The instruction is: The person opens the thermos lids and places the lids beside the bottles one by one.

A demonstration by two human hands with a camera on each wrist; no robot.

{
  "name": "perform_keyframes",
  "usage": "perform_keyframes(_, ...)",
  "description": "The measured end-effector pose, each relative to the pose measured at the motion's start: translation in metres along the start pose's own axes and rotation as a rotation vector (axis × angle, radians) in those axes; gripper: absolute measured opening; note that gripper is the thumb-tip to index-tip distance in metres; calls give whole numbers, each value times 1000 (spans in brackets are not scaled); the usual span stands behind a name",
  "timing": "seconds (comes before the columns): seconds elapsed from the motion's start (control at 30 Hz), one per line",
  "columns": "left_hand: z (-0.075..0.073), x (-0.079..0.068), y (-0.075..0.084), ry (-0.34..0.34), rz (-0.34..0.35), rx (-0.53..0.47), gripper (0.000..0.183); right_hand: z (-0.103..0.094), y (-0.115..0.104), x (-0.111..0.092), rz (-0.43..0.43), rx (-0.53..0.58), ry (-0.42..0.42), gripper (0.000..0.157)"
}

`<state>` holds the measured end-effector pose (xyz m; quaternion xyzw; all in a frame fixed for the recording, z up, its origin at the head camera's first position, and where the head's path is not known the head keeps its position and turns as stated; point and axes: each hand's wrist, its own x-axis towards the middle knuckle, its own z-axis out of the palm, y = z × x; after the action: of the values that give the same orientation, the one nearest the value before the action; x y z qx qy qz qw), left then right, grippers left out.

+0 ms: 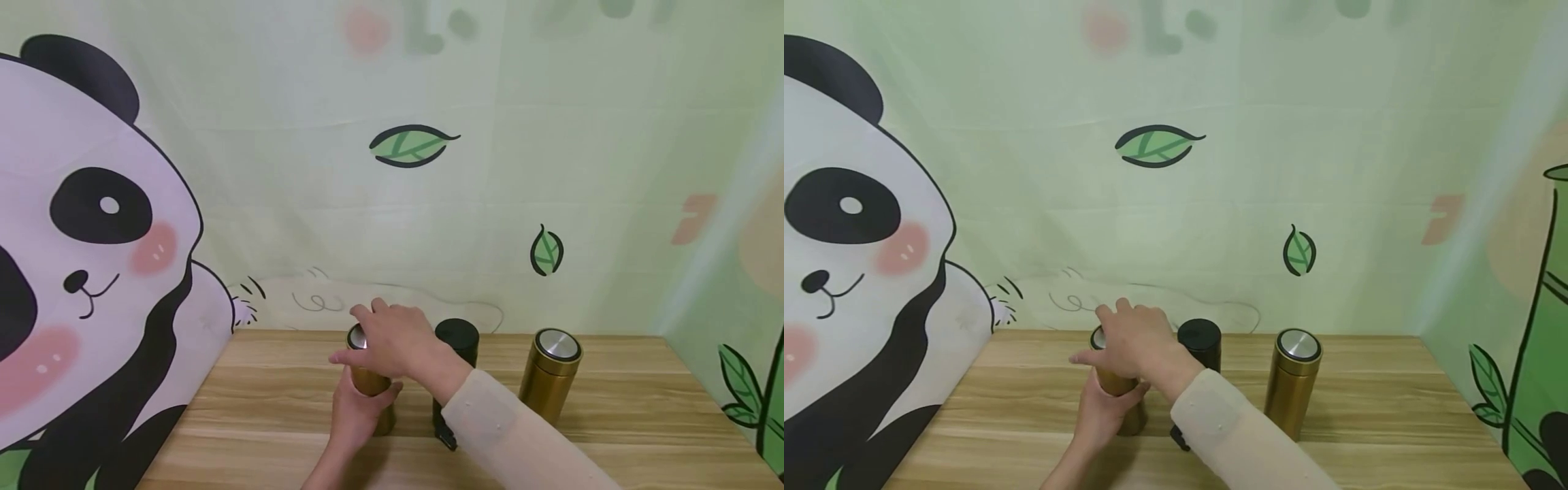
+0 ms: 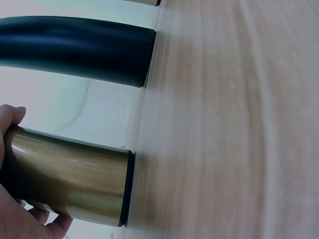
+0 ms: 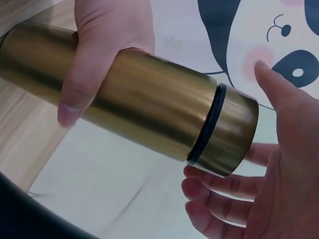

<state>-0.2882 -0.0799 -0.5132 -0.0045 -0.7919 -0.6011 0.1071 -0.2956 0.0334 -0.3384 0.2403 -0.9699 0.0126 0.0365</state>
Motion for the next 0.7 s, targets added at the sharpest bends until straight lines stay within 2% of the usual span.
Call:
perform_keyframes(0.2, -3, 1, -2, -7, 5, 4, 72, 0, -11, 4, 65, -11, 11, 91)
perform_keyframes(0.33, -3, 0, -3, -15, -3, -1, 72, 3, -17, 5, 97, -12, 14, 73)
perform_keyframes(0.5, -2, 0, -2, -32, -2, -7, 71, 4, -18, 4, 74, -27, 34, 55)
perform_keyframes(0.7, -2, 0, 0, -24, -8, 5, 75, 0, -15, 4, 29, -22, -4, 54)
